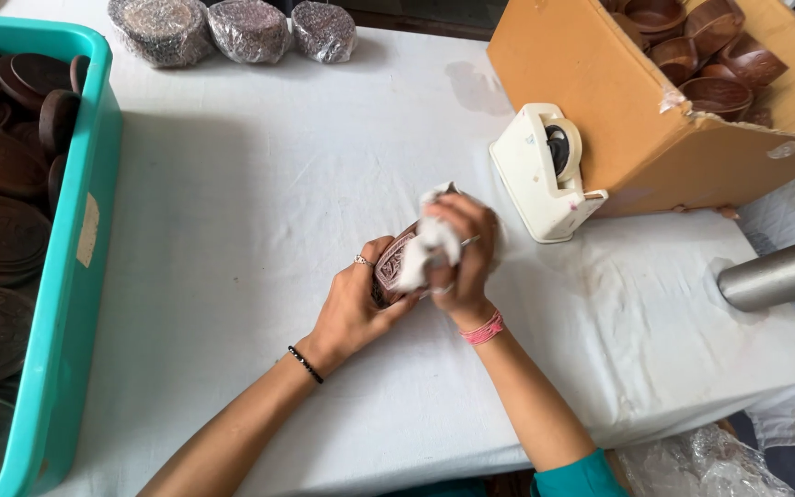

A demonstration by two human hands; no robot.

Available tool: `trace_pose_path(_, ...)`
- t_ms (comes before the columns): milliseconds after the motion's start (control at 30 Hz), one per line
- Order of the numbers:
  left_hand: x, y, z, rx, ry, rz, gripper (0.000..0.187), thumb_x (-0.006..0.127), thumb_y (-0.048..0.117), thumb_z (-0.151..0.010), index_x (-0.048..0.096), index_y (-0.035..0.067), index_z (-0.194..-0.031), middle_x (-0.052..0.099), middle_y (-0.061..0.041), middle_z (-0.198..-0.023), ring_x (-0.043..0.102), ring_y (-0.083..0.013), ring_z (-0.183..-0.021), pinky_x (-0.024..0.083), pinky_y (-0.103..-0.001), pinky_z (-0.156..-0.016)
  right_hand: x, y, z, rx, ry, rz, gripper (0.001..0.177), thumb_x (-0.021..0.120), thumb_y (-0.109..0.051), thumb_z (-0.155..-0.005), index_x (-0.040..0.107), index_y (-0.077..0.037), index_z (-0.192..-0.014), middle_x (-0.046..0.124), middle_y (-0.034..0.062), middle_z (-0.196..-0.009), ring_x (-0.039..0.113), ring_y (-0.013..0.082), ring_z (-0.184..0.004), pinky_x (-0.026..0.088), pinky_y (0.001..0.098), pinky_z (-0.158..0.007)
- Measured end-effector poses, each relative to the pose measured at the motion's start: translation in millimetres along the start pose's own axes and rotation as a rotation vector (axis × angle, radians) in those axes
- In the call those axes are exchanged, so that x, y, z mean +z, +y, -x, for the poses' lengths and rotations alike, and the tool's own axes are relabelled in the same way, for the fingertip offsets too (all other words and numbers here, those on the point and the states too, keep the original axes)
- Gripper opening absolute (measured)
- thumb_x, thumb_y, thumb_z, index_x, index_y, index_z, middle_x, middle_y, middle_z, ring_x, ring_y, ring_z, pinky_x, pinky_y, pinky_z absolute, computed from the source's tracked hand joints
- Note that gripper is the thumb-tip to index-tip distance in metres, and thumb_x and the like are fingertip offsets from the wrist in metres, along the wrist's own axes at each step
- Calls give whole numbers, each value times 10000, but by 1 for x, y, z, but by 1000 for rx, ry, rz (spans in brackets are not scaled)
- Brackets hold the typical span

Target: Polishing small wooden containers and stacking coasters.

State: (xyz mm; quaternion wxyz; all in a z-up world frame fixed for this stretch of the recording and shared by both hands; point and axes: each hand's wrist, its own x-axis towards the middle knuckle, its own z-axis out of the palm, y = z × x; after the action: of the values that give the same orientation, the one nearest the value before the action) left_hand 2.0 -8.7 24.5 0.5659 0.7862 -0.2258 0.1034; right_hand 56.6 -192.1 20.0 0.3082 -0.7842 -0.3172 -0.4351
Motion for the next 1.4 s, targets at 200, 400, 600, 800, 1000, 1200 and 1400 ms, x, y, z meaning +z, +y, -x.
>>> trace_pose_path(200, 1, 0, 3, 2, 8, 14, 646, 808, 191, -843, 412, -1, -1316, 725, -216, -1117, 763, -325, -998, 625, -368, -834, -7, 11, 5, 447, 8, -456, 703, 268, -630, -1070, 576, -44, -1306, 630, 130, -1253, 614, 239, -1150, 511, 375, -999)
trace_pose_path(400, 3, -12, 7, -7, -35, -80, 626, 824, 171, -804, 443, 28, -1281, 698, -242, -1124, 740, -372, -937, 619, -403, -776, -7, -33, -10, -140, -19, 109, 597, 370, -573, -1040, 625, -90, -1279, 611, 133, -1309, 579, 327, -1250, 478, 470, -1077)
trace_pose_path(600, 1, -1, 4, -9, -8, -31, 694, 822, 190, -808, 418, 35, -1351, 719, -237, -1052, 731, -386, -961, 600, -423, -783, -7, -21, -12, 85, 31, -90, 590, 404, -577, -1033, 669, -81, -1211, 638, 119, -1261, 604, 286, -1198, 480, 433, -1061)
trace_pose_path(800, -7, 3, 2, 6, -19, -1, 659, 843, 221, -805, 446, 35, -1296, 733, -215, -1067, 749, -344, -986, 608, -396, -823, 17, 66, 52, 760, 185, -681, 528, 398, -522, -1055, 609, -57, -1191, 609, 125, -1200, 588, 266, -1126, 483, 382, -1004)
trace_pose_path(1000, -43, 12, -7, 164, 2, -102, 585, 834, 143, -724, 522, 45, -1208, 749, -169, -1002, 752, -323, -890, 598, -381, -778, 1, -3, -12, 79, 11, -168, 500, 414, -487, -1071, 611, -29, -1107, 641, 132, -1060, 651, 278, -976, 523, 403, -911)
trace_pose_path(1200, -39, 13, -3, 104, -18, -125, 528, 800, 93, -717, 558, 59, -1185, 731, -154, -853, 730, -331, -757, 576, -376, -672, 1, -38, -30, -169, -46, -66, 546, 424, -535, -1045, 641, -45, -1148, 675, 119, -1074, 681, 259, -985, 533, 430, -925)
trace_pose_path(1400, -34, 6, -4, 144, 88, -55, 494, 843, 183, -801, 538, 50, -1167, 742, -155, -920, 765, -293, -816, 603, -366, -709, 18, -2, -7, 453, 10, -632, 730, 343, -683, -1057, 626, -16, -1150, 651, 106, -1087, 638, 203, -1016, 515, 358, -934)
